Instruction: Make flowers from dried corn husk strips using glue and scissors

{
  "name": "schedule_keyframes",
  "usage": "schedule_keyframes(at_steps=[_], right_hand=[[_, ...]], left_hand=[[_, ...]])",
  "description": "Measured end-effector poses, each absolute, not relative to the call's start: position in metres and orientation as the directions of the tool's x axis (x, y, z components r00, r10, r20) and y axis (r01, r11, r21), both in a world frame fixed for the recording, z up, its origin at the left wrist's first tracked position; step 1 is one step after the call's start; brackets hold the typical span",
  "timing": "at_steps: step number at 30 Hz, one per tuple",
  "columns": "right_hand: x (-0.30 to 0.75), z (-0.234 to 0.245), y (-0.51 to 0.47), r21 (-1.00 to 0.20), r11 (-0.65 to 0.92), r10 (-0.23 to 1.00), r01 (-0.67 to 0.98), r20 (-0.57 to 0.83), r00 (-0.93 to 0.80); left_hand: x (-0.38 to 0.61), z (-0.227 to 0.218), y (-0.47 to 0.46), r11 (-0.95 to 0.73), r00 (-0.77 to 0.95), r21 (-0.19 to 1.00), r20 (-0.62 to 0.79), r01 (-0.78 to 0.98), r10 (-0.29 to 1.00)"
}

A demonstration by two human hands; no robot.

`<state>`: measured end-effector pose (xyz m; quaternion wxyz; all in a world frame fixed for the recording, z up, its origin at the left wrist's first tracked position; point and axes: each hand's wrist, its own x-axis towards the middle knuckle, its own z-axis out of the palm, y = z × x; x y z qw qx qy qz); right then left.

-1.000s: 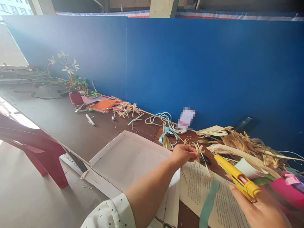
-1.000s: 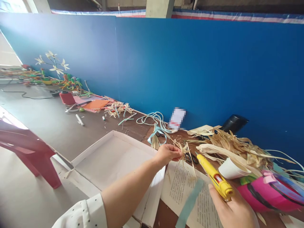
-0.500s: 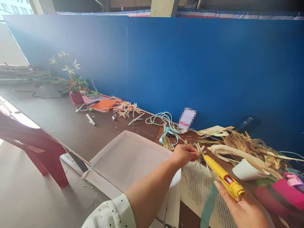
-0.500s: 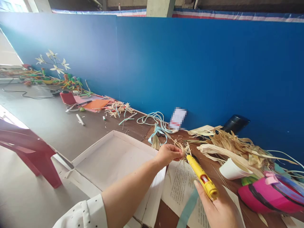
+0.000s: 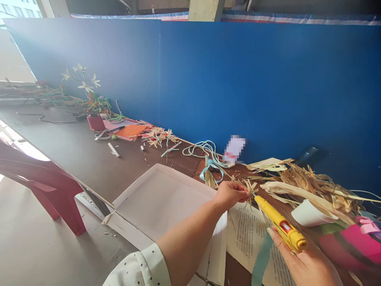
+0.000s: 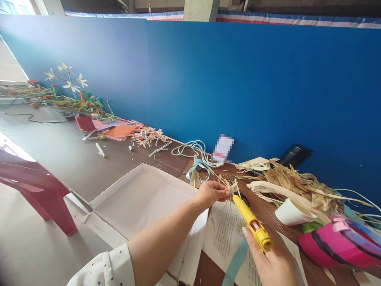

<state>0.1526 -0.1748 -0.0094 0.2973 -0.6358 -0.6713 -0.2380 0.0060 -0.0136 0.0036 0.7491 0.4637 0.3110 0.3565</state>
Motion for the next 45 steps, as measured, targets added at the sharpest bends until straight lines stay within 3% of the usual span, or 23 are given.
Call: schedule_keyframes(at_steps=[12,18,25,31,38,45], right_hand=[[0.161,-0.009,-0.177,-0.025,0.177,0.722,0.984,0.683,-0.113],[0.149,-0.006,-0.176,-0.043,0.107,0.684,0.993,0.728,-0.042],[0.156,-0.003,-0.175,0.045,0.17,0.687,0.984,0.71,-0.152],[0.151,-0.005,-0.177,-0.04,0.069,0.716,0.997,0.697,-0.022],[0.157,-0.004,-0.179,0.04,0.139,0.741,0.989,0.658,-0.131],[0.153,-0.007,-0.178,-0.02,0.099,0.741,0.995,0.669,-0.06]], left_hand=[[0.005,0.003,-0.014,0.315,0.569,0.916,-0.125,-0.249,0.813],[0.005,0.002,-0.013,0.313,0.573,0.912,-0.112,-0.265,0.812],[0.007,0.0,-0.013,0.315,0.582,0.915,-0.117,-0.251,0.805],[0.005,0.003,-0.014,0.326,0.577,0.918,-0.144,-0.225,0.804],[0.006,0.003,-0.014,0.331,0.579,0.913,-0.139,-0.24,0.803],[0.004,0.006,-0.015,0.314,0.578,0.917,-0.122,-0.246,0.807]])
